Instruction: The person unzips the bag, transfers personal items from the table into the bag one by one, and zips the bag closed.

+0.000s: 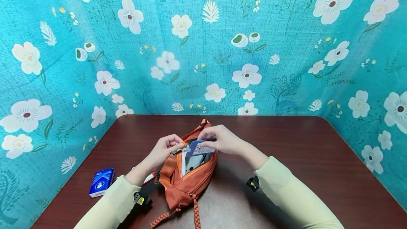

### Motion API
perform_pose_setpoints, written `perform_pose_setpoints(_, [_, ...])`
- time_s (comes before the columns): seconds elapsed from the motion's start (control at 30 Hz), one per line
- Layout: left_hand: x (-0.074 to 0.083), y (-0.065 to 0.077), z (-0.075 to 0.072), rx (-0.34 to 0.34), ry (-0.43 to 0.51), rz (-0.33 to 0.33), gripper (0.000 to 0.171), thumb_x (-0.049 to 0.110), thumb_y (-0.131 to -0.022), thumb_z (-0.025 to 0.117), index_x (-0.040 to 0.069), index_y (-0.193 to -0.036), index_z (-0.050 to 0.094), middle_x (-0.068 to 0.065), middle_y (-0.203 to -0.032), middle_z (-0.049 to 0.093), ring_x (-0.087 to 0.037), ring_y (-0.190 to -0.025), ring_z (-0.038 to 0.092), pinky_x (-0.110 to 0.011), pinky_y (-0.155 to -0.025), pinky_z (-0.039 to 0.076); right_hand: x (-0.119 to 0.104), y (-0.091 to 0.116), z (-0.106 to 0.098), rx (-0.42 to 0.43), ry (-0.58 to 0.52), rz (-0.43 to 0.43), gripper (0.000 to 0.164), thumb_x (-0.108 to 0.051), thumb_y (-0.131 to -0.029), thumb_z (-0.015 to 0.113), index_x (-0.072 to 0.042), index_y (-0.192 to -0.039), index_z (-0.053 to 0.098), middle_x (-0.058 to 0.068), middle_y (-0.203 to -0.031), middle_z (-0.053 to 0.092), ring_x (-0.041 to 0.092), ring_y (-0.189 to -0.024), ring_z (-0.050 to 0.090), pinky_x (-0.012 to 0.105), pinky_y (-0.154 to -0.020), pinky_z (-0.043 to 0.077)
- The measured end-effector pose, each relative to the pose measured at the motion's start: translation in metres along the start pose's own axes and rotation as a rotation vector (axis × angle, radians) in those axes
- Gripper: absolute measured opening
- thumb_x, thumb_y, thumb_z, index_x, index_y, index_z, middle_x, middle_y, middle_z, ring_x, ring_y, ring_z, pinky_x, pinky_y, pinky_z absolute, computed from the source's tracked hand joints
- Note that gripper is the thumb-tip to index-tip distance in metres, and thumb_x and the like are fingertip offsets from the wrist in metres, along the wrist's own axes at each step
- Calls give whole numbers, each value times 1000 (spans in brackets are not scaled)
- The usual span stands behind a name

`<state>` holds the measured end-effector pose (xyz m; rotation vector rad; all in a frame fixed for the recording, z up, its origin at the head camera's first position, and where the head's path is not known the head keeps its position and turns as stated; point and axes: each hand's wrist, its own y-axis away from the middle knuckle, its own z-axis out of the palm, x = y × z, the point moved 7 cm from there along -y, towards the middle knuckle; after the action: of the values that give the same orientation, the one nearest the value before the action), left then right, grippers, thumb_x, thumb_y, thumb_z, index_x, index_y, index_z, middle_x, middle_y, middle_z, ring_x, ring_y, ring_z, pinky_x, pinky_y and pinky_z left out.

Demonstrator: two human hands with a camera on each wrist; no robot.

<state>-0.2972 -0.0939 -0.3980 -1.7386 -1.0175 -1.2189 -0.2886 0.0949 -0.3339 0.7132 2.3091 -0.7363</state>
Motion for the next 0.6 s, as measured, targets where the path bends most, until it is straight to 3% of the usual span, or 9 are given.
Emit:
perform_pose_setpoints(0.17, [0, 0, 1, 3, 2, -13, 12, 15, -95, 64, 4, -98, 63, -4, -73, 61, -17, -59, 51, -29, -56, 50, 8, 3, 3, -11, -75, 22, 11, -11, -87, 73, -11, -98, 72, -2, -92, 70, 14, -79, 65, 32, -77, 54])
perform_pose_setpoints(0.43, [1, 0, 2, -11, 13, -10, 14, 15, -95, 64, 2, -100, 62, -5, -74, 62, -17, -61, 57, -39, -60, 56, 11, 7, 5, -39, 13, 8, 8, -14, -86, 75, -18, -92, 76, -9, -88, 66, 13, -80, 60, 31, -74, 52])
perform_pose_setpoints(0.6, [0, 0, 2, -14, 10, -15, 14, 15, -95, 64, 2, -100, 62, -5, -74, 62, -17, -62, 57, -35, -60, 56, 13, 9, 6, -28, -34, 18, 10, -11, -87, 74, -17, -95, 76, -7, -91, 67, 15, -82, 59, 32, -74, 53])
